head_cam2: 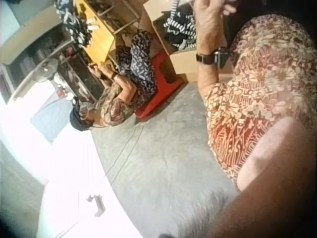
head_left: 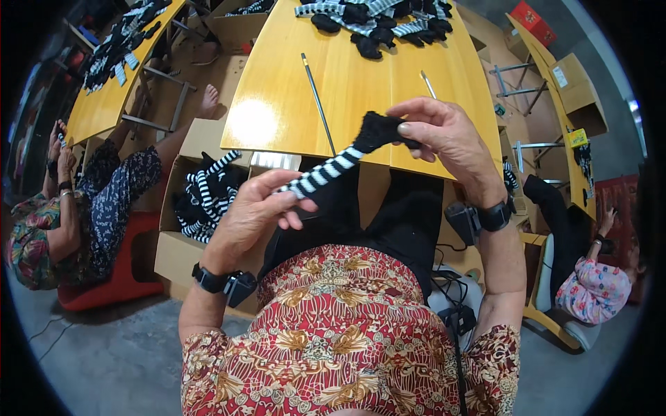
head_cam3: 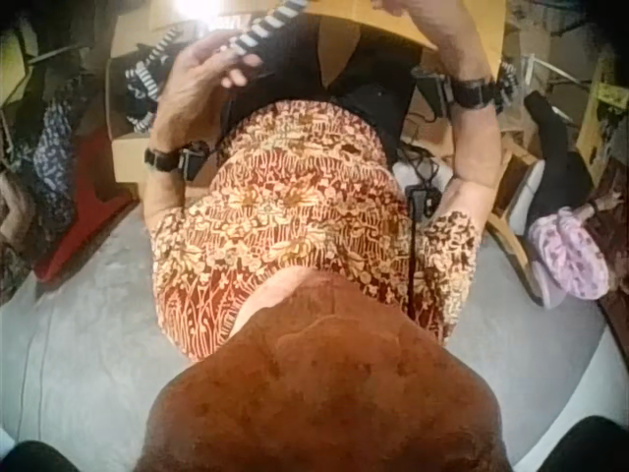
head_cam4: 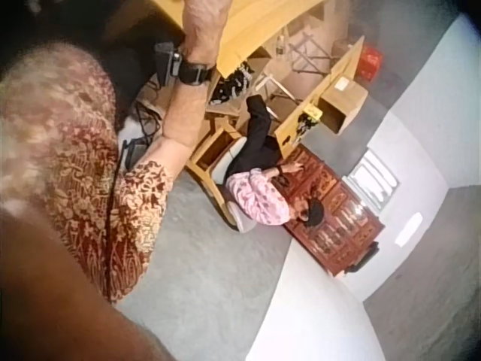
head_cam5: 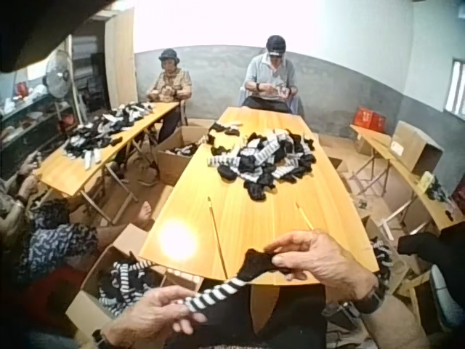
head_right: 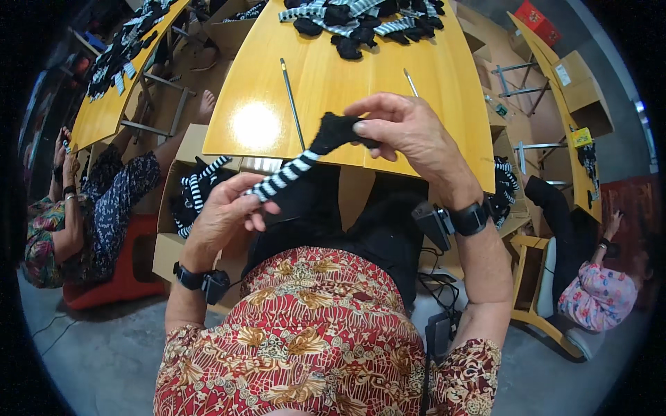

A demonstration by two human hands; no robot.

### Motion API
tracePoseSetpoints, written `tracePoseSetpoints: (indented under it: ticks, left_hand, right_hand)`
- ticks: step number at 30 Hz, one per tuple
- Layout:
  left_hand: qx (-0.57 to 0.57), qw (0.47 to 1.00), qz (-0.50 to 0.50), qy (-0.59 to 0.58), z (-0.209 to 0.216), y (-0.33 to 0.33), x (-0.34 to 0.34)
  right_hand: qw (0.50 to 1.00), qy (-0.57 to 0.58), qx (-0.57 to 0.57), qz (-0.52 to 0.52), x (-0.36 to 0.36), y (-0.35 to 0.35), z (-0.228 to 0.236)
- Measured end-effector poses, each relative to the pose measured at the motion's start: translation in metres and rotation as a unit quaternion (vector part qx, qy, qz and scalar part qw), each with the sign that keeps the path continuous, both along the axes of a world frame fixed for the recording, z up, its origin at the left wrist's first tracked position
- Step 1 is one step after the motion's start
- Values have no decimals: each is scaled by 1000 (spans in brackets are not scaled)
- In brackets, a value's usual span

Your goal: The person uses a red-handled screwdriver to press and smooth the striped fabric of a sock, likely to flatten seams or shape the cuff. They handle the sock with both hands, rotating it to work on different sections, and place the finished item on a table with other similar socks.

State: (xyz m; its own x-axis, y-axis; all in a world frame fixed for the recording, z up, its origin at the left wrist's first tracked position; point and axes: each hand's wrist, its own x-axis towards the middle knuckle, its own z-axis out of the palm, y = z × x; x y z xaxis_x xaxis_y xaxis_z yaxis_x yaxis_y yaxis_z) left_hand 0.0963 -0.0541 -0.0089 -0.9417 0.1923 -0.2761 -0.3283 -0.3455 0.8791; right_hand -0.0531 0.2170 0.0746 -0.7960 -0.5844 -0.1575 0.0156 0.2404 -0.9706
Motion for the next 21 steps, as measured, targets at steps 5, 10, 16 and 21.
tracePoseSetpoints:
  ticks: [5,10,16,21]
  left_hand:
    - [63,982,160,72,2,-46,11]
    - [79,925,346,137,-2,-92,30]
    - [54,923,380,-17,-106,-125,65]
    - [-289,875,373,-106,-142,-108,68]
  right_hand:
    - [972,174,144,59,-49,-24,7]
    - [888,392,233,-55,-156,-20,-33]
    - [831,426,283,-218,-244,-32,-71]
    - [859,361,307,-193,-265,-20,-93]
